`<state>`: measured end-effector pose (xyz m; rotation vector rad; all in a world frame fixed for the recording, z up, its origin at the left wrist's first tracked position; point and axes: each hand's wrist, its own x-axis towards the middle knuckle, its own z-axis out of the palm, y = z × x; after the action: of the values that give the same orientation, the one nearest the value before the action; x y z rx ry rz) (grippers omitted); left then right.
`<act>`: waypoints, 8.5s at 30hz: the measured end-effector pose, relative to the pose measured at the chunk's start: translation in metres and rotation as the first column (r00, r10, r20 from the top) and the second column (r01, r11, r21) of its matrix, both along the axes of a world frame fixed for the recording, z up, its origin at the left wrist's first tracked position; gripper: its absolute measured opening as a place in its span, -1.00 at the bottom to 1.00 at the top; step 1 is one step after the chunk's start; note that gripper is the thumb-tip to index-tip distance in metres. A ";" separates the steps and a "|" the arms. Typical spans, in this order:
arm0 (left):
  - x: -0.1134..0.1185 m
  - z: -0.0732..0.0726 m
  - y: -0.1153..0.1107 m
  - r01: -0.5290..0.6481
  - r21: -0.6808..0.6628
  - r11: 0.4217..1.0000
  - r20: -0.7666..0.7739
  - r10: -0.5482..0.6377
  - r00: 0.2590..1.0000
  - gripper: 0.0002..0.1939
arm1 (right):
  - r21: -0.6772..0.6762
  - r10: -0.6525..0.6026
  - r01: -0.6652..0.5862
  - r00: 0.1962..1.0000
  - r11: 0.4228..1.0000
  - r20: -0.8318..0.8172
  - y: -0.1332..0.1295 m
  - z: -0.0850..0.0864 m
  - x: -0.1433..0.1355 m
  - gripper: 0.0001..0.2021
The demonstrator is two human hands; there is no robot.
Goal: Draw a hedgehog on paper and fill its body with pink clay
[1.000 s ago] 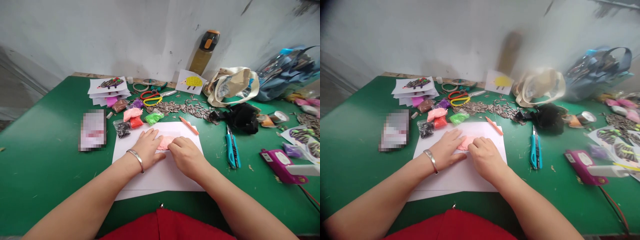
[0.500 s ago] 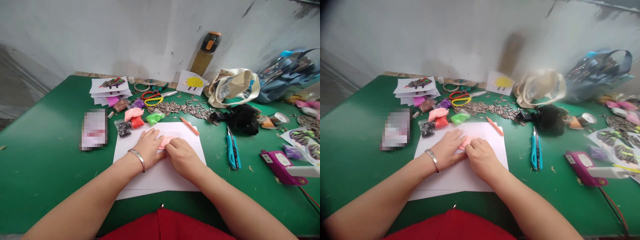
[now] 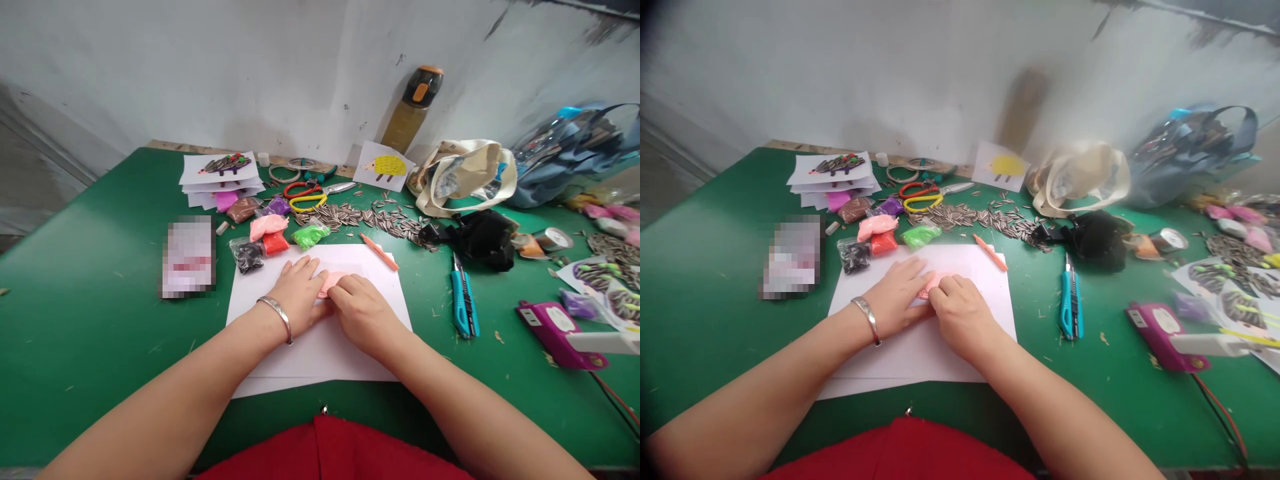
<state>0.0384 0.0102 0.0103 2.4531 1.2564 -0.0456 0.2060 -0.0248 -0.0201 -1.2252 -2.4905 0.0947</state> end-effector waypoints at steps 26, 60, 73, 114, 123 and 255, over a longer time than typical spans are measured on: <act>-0.002 -0.003 0.002 0.015 -0.017 1.000 0.023 -0.015 1.000 -0.66 | -0.074 0.035 -0.033 0.999 0.997 0.019 0.008 0.004 -0.009 -0.80; -0.011 0.002 0.009 0.063 -0.072 0.995 0.029 -0.061 0.998 -0.53 | -0.257 -0.242 0.192 0.954 0.947 -0.178 0.005 0.025 0.028 -0.83; -0.014 0.002 0.014 0.127 0.038 0.991 0.066 -0.129 0.989 -0.78 | -0.250 -0.171 0.141 0.980 0.958 -0.103 0.006 0.019 0.019 -0.80; -0.012 -0.004 0.011 0.094 0.073 0.993 0.081 -0.099 0.992 -0.77 | -0.018 -0.017 0.018 1.000 1.000 0.023 0.002 0.004 -0.012 -0.74; -0.014 -0.004 0.013 0.108 0.070 0.992 0.084 -0.114 0.990 -0.75 | -0.074 -0.050 0.045 0.997 0.996 -0.060 0.006 0.011 -0.005 -0.75; -0.024 0.005 0.019 0.178 -0.064 0.982 0.046 -0.175 0.984 -0.84 | -0.194 -0.208 0.163 0.949 0.967 -0.239 0.005 0.015 -0.006 -0.82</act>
<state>0.0145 0.0290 0.0155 2.4870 1.0015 -0.0848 0.1998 -0.0196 -0.0047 -1.4123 -2.1687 0.4025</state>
